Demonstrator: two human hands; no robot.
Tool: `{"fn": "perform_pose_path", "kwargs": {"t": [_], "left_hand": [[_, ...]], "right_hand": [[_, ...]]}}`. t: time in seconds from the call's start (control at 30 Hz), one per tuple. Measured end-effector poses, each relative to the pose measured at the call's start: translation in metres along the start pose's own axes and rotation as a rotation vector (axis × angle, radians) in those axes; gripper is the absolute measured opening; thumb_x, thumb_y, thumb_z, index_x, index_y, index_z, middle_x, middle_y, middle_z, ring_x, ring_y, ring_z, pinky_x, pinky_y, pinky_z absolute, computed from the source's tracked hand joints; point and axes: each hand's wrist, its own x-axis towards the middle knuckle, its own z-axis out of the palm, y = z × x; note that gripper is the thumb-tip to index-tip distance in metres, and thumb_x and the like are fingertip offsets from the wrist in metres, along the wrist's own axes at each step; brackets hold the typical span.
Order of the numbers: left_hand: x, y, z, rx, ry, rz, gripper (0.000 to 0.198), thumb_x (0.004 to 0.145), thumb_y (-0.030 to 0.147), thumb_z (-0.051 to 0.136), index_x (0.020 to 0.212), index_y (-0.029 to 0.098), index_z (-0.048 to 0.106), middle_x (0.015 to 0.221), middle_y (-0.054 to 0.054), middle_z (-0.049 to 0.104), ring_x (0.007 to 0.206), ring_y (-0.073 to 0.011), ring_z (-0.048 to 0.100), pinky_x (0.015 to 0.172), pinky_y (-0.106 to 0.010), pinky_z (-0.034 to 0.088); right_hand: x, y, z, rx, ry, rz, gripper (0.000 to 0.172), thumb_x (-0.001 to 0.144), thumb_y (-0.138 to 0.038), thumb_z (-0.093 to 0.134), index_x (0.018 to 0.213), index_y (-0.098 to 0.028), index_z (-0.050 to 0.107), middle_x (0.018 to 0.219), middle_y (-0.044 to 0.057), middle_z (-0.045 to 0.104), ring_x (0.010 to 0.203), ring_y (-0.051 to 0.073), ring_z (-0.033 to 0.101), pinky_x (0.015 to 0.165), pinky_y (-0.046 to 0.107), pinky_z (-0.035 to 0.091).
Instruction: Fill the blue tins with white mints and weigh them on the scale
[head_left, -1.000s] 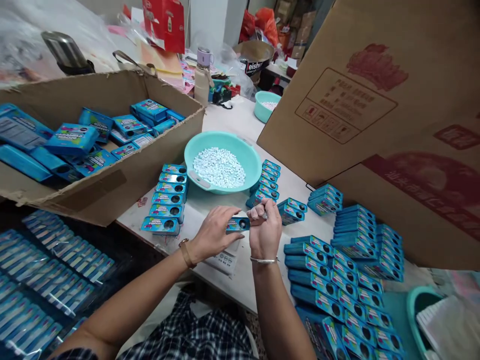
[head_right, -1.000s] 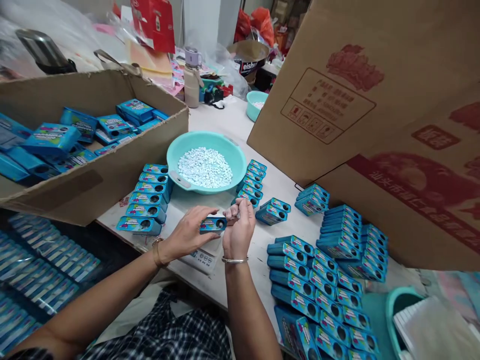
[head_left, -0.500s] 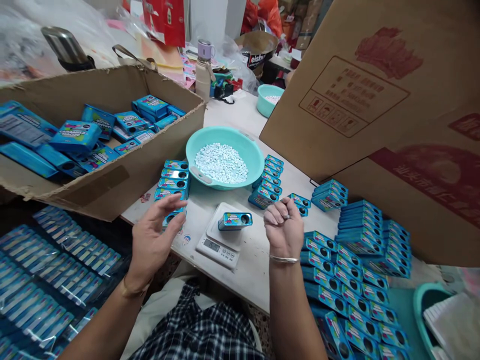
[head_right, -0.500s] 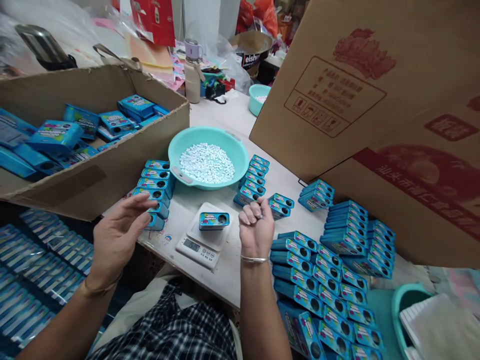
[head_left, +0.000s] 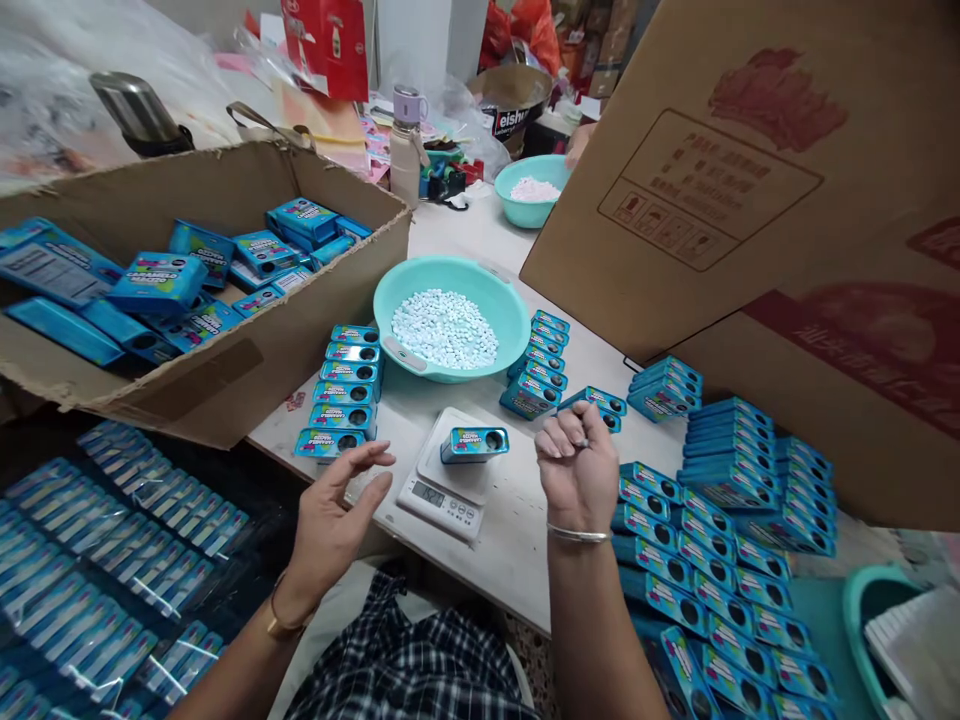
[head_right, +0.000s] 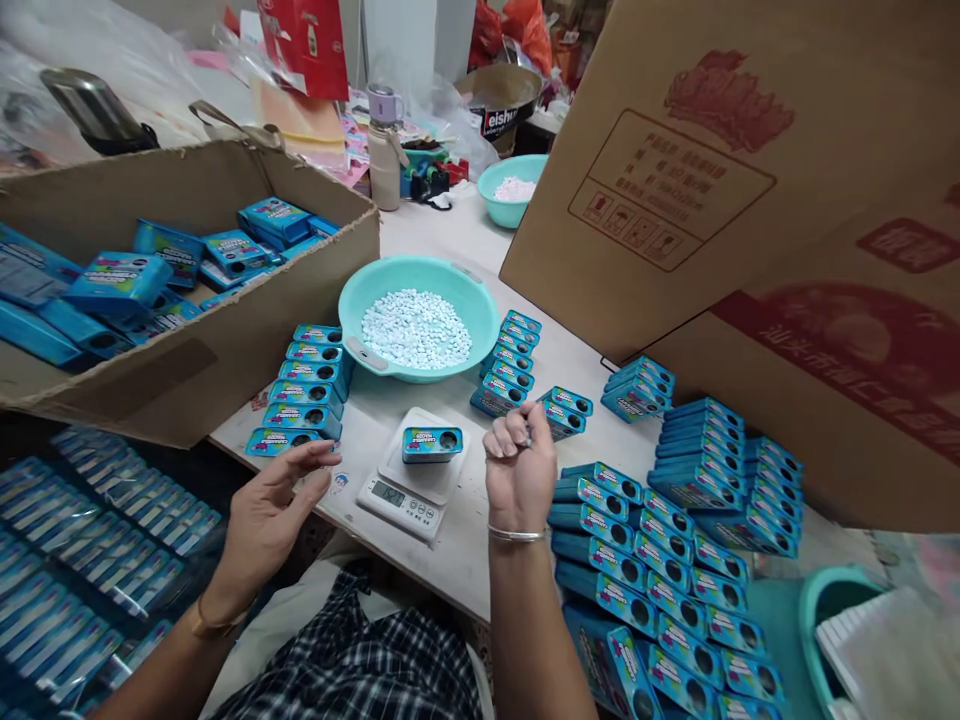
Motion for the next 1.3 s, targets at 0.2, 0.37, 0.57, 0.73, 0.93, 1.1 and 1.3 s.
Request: {"fn": "perform_pose_path", "kwargs": {"t": [0.2,0.37,0.57,0.73,0.93,1.1,1.3], "left_hand": [[-0.004,-0.006,0.008,0.004,-0.043,-0.018,0.033,0.087,0.035,0.062,0.118,0.023,0.061,0.107,-0.005,0.068,0.107,-0.0204,0.061,0.101,-0.036,0.043],[-0.011,-0.023,0.0,0.023,-0.033,-0.083,0.037,0.087,0.038,0.062,0.119,0.021,0.06,0.108,-0.008,0.068,0.107,-0.0228,0.061,0.1,-0.039,0.044],[-0.012,-0.027,-0.003,0.028,-0.039,-0.104,0.038,0.087,0.038,0.061,0.12,0.021,0.059,0.109,-0.008,0.068,0.105,-0.0223,0.062,0.099,-0.039,0.045],[-0.013,-0.03,-0.002,0.035,-0.037,-0.101,0.038,0.086,0.039,0.061,0.119,0.021,0.06,0.107,-0.007,0.069,0.102,-0.0215,0.063,0.096,-0.036,0.046],[-0.016,-0.03,-0.002,0.049,-0.052,-0.145,0.038,0.086,0.041,0.061,0.118,0.022,0.06,0.107,-0.006,0.069,0.103,-0.0205,0.063,0.092,-0.033,0.047],[-0.019,-0.03,0.0,0.027,-0.062,-0.163,0.039,0.086,0.042,0.061,0.119,0.021,0.06,0.108,-0.007,0.069,0.104,-0.0207,0.063,0.094,-0.033,0.047],[-0.019,-0.031,0.001,0.039,-0.065,-0.143,0.039,0.086,0.042,0.061,0.119,0.021,0.06,0.107,-0.007,0.069,0.102,-0.0202,0.063,0.096,-0.035,0.046]], "right_hand": [[0.003,0.03,0.016,-0.143,-0.022,-0.065,0.016,0.088,-0.031,0.059,0.079,-0.018,0.055,0.051,-0.011,0.031,0.042,0.004,0.027,0.044,0.017,0.03],[0.001,0.04,0.018,-0.264,-0.016,-0.13,0.017,0.086,-0.036,0.061,0.08,-0.02,0.056,0.053,-0.011,0.032,0.046,0.005,0.034,0.064,0.024,0.048],[0.002,0.044,0.017,-0.294,-0.013,-0.157,0.021,0.086,-0.041,0.061,0.08,-0.021,0.055,0.054,-0.01,0.035,0.049,0.006,0.04,0.065,0.025,0.049],[0.006,0.046,0.015,-0.27,0.0,-0.175,0.026,0.084,-0.045,0.063,0.08,-0.022,0.054,0.055,-0.01,0.036,0.049,0.007,0.042,0.057,0.022,0.044],[0.005,0.048,0.013,-0.313,-0.012,-0.238,0.026,0.087,-0.046,0.06,0.081,-0.022,0.055,0.053,-0.01,0.038,0.054,0.009,0.05,0.069,0.028,0.052],[0.005,0.05,0.013,-0.326,-0.017,-0.245,0.03,0.085,-0.051,0.06,0.083,-0.022,0.054,0.053,-0.01,0.038,0.053,0.009,0.051,0.063,0.027,0.054],[0.006,0.049,0.012,-0.322,-0.001,-0.264,0.03,0.086,-0.051,0.059,0.084,-0.022,0.054,0.054,-0.01,0.043,0.058,0.01,0.057,0.072,0.033,0.057]]}}
